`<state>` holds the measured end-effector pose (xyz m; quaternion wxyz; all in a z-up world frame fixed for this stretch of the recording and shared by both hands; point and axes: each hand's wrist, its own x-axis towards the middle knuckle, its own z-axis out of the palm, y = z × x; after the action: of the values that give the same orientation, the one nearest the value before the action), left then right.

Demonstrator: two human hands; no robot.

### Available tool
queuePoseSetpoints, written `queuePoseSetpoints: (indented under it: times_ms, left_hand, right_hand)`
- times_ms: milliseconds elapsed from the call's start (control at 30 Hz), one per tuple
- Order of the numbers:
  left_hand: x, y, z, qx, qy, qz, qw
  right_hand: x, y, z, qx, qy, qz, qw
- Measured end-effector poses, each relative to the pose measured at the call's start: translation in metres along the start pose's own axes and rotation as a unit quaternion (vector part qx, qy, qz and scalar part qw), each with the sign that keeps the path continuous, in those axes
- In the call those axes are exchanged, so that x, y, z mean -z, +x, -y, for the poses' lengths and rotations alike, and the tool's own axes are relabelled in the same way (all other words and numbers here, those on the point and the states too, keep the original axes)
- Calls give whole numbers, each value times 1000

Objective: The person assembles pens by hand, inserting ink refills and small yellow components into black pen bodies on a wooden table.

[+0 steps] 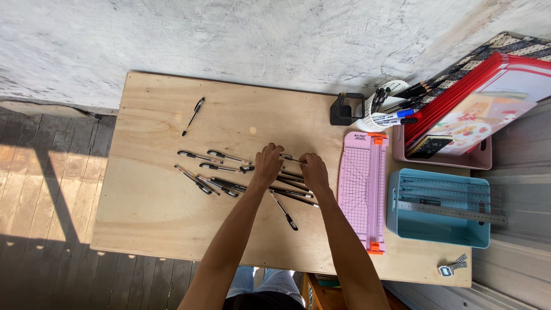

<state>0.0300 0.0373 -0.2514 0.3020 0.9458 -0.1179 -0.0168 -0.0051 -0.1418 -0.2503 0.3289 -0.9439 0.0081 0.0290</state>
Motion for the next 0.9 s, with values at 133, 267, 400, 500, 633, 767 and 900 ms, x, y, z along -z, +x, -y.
queuePoseSetpoints:
  times_ms: [133, 267, 400, 500, 633, 767, 900]
  left_hand:
    - [17, 15, 24, 4, -134, 29, 991]
    - [50, 29, 25, -8, -281, 54, 958]
    - [87, 37, 9, 16, -334, 80, 939]
    - [106, 40, 5, -12, -330, 53, 942]
    - [112, 45, 18, -23, -331, 6, 943]
    - [114, 35, 48, -29, -280, -32, 959]
    - [109, 26, 70, -26, -310, -26, 950]
  right_hand:
    - [22, 9, 29, -56, 54, 69, 995]
    - [55, 12, 79, -79, 85, 100, 988]
    - [67, 19, 103, -55, 141, 37, 988]
    - [69, 25, 111, 4, 150, 2, 989]
    - [71, 26, 114, 15, 70, -24, 997]
    - [54, 27, 106, 0, 37, -55, 998]
    - [29, 23, 113, 30, 30, -34, 998]
